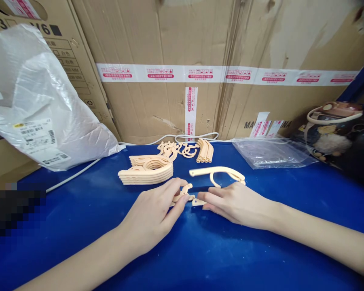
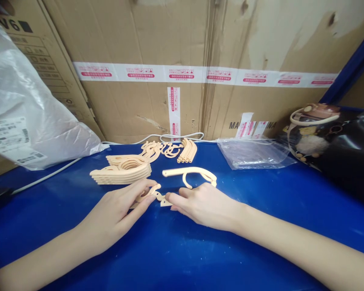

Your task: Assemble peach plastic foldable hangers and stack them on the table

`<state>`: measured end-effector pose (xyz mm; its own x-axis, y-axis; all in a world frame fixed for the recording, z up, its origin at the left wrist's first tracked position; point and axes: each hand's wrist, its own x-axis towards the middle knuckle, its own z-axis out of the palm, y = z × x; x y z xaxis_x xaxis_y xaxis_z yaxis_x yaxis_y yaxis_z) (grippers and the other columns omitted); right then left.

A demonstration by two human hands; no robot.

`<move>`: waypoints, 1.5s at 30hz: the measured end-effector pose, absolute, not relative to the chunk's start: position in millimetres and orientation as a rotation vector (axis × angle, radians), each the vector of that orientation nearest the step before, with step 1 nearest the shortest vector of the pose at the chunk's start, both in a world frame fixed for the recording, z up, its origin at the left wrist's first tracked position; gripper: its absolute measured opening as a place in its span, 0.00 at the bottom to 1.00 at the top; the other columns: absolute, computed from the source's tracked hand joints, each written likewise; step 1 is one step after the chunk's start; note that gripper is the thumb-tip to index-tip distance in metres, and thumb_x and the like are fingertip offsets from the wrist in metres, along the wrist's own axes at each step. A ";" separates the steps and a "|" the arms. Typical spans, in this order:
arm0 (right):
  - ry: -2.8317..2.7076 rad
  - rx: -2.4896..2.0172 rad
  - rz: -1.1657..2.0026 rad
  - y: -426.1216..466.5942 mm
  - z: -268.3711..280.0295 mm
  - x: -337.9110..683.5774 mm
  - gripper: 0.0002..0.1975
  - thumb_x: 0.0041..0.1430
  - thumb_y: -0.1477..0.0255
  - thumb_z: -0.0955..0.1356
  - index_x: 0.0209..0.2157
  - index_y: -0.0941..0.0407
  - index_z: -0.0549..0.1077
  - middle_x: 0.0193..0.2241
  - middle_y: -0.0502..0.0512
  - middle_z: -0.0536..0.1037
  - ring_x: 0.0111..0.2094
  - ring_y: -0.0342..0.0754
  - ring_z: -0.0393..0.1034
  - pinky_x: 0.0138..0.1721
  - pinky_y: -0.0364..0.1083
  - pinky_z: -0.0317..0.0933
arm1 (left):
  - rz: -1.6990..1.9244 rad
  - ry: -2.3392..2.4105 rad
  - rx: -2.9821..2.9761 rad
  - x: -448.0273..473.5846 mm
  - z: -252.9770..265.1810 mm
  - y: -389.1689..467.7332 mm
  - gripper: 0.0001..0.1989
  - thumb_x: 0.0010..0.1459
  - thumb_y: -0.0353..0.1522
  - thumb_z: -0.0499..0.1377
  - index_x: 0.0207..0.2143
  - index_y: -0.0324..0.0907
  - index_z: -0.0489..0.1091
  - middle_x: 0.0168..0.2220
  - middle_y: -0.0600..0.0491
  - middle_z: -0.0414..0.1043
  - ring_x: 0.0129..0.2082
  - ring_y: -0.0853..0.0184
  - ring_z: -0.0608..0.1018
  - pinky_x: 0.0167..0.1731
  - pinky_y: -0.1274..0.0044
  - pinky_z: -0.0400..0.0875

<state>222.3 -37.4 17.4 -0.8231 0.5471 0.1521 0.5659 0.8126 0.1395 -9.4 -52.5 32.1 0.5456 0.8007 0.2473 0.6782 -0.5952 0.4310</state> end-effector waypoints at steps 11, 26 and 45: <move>-2.767 -0.936 0.012 -36.2 22.9 221.5 0.18 0.71 0.66 0.53 0.42 0.58 0.68 0.31 0.55 0.76 0.27 0.44 0.69 0.29 0.43 0.55 | 0.490 1.154 2.618 -7.9 31.4 -48.3 0.12 0.68 0.35 0.42 0.40 0.43 0.64 0.34 0.55 0.71 0.33 0.66 0.74 0.30 0.76 0.63; -2.752 -0.948 -0.013 -38.6 28.6 227.0 0.18 0.71 0.66 0.53 0.46 0.57 0.69 0.31 0.55 0.78 0.28 0.45 0.72 0.27 0.42 0.56 | 0.247 1.200 2.895 5.9 34.7 -44.2 0.13 0.70 0.36 0.41 0.33 0.42 0.58 0.23 0.56 0.70 0.20 0.63 0.75 0.17 0.77 0.52; -2.733 -1.016 0.284 -36.6 30.5 224.9 0.19 0.70 0.63 0.54 0.43 0.56 0.71 0.30 0.53 0.76 0.27 0.44 0.69 0.29 0.42 0.55 | 0.468 1.091 3.451 -1.1 21.6 -38.6 0.15 0.68 0.35 0.44 0.30 0.40 0.63 0.23 0.53 0.68 0.21 0.65 0.73 0.17 0.76 0.56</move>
<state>224.9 -36.6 30.5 -0.7397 0.6603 0.1301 0.6194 0.7435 -0.2519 -1.1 -38.6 21.6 0.8018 0.4672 0.3727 0.5920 -0.7063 -0.3882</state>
